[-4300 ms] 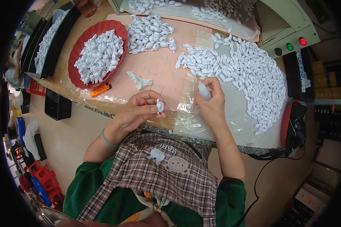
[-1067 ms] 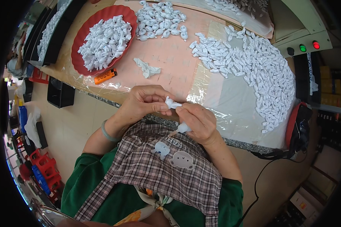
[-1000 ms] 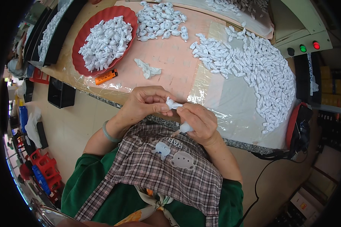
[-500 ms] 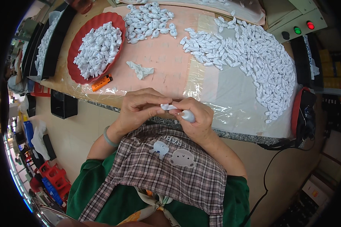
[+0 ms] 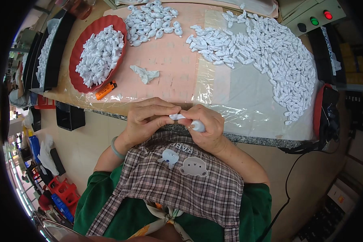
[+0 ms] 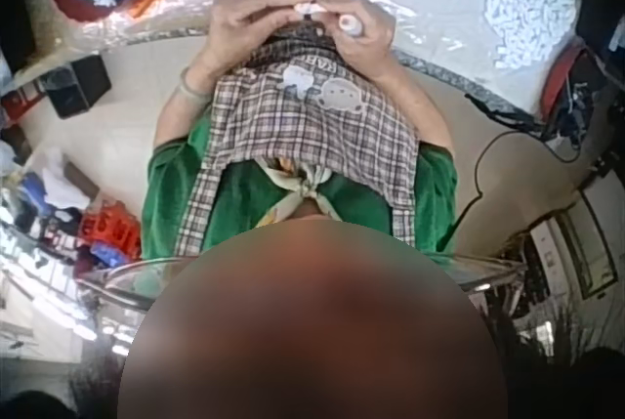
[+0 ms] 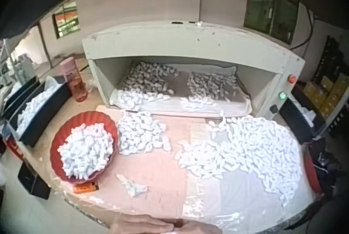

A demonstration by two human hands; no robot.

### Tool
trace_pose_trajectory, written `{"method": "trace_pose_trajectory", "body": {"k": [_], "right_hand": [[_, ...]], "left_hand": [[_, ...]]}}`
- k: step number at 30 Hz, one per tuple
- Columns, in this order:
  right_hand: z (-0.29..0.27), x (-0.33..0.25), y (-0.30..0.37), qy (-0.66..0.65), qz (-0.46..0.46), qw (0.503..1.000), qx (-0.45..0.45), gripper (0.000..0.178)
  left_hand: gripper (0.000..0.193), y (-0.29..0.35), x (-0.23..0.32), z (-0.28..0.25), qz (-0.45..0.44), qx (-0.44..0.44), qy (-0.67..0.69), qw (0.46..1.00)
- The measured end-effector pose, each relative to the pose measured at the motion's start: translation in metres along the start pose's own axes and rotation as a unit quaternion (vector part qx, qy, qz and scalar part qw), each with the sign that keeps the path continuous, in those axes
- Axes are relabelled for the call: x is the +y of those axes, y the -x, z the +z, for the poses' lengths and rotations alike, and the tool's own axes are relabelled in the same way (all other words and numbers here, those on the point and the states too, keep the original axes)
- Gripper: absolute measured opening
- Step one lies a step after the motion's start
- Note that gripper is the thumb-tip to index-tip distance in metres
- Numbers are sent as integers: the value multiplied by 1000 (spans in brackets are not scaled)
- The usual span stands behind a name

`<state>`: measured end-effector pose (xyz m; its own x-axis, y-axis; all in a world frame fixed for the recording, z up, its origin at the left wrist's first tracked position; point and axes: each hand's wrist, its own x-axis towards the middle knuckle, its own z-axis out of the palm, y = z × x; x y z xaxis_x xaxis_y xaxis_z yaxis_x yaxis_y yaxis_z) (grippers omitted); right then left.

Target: Applying glue to small white plastic components at a factory workstation.

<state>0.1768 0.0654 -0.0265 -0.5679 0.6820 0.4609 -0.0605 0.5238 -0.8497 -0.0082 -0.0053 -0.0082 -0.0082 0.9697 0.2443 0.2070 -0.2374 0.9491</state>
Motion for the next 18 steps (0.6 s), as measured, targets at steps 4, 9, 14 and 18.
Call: {"method": "trace_pose_trajectory", "body": {"k": [4, 9, 14, 18], "right_hand": [[1, 1, 1, 0, -1, 1000, 5, 26], [2, 0, 0, -1, 1, 1000, 8, 28], [3, 2, 0, 3, 18, 1000, 11, 27], [2, 3, -5, 9, 72, 997, 16, 19]], "left_hand": [[28, 1, -1, 1, 0, 2, -9, 1000], [29, 0, -1, 1, -3, 7, -6, 1000], [27, 1, -5, 1, -54, 7, 39, 998], [26, 3, -11, 4, -113, 28, 140, 983]]}}
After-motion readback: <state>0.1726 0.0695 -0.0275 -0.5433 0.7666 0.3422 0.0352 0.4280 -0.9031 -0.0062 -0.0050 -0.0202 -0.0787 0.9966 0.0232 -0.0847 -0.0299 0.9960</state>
